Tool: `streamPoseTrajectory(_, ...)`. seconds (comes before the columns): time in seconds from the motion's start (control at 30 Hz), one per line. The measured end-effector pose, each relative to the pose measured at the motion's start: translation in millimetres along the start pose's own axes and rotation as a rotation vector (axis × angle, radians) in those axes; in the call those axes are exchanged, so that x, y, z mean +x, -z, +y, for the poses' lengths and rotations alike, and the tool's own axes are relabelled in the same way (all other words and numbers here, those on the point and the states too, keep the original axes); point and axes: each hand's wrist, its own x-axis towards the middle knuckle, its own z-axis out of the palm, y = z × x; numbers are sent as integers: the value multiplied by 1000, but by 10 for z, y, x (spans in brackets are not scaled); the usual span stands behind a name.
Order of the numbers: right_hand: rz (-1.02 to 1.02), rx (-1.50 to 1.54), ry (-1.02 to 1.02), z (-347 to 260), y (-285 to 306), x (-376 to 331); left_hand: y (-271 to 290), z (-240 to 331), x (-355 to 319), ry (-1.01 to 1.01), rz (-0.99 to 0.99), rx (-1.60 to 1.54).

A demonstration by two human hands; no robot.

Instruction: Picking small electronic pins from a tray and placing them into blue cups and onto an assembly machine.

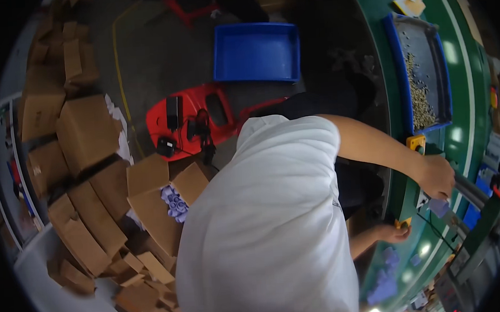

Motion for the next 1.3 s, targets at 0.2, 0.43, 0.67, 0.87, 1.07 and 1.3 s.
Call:
streamPoseTrajectory(0.2, -83, 63, 91, 109, -81, 29, 279, -418, -1123, -57, 335, 247)
streamPoseTrajectory(0.43, -29, -169, 119, -148, -105, -41, 471, -486, -1066, -59, 340, 287)
streamPoseTrajectory(0.67, 54, -150, 124, -175, -131, -137, 437, -610, -894, -20, 232, 59)
streamPoseTrajectory(0.87, 31, 168, -130, 46, -32, 21, 612, -952, -560, 273, -144, 254)
streamPoseTrajectory(1.07, -58, 217, -305, 7, -41, 61, 960, -1503, -447, 373, -558, 527)
streamPoseTrajectory(1.3, -22, 132, -189, 83, -11, 89, 899, -1681, -455, 323, -561, 327)
